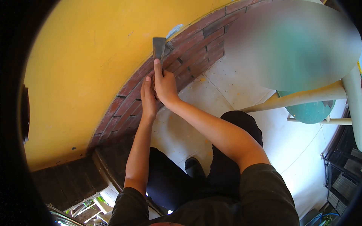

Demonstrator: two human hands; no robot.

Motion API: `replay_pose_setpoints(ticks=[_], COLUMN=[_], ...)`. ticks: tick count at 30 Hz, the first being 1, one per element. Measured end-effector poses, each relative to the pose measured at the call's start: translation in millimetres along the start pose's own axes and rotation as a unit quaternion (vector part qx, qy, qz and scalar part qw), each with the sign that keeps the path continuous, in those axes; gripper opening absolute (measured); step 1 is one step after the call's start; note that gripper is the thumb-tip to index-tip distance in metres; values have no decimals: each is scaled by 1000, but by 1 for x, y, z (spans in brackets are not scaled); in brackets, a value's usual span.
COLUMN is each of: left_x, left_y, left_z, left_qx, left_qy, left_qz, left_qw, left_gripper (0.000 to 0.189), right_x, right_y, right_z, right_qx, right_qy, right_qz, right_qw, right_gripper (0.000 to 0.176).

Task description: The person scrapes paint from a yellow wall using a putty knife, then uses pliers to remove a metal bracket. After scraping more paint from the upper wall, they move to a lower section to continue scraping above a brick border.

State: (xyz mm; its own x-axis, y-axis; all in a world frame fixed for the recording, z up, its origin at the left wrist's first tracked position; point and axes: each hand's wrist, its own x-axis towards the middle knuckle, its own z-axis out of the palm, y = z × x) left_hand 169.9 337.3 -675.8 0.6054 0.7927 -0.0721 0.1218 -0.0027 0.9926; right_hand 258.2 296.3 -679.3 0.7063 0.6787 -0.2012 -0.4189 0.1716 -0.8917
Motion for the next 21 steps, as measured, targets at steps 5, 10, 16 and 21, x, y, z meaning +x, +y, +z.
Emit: replay_pose_setpoints(ticks=[5, 10, 16, 21], left_x=[2, 12, 3, -1], left_y=[-9, -40, -16, -14], left_z=[2, -13, 0, 4], left_qx=[-29, 5, -28, -65], left_qy=[8, 1, -21, -10], left_qz=[75, 15, 24, -32], left_qw=[997, 1000, 999, 997], left_gripper=[49, 53, 57, 65], right_x=[15, 6, 7, 8], right_y=[-49, 22, -19, 19], right_z=[-16, 9, -10, 12], right_qx=[125, -67, 53, 6], right_qy=[-12, 30, 3, 59], right_qz=[88, -41, 50, -57], right_qw=[988, 996, 997, 997], right_gripper=[73, 77, 82, 80])
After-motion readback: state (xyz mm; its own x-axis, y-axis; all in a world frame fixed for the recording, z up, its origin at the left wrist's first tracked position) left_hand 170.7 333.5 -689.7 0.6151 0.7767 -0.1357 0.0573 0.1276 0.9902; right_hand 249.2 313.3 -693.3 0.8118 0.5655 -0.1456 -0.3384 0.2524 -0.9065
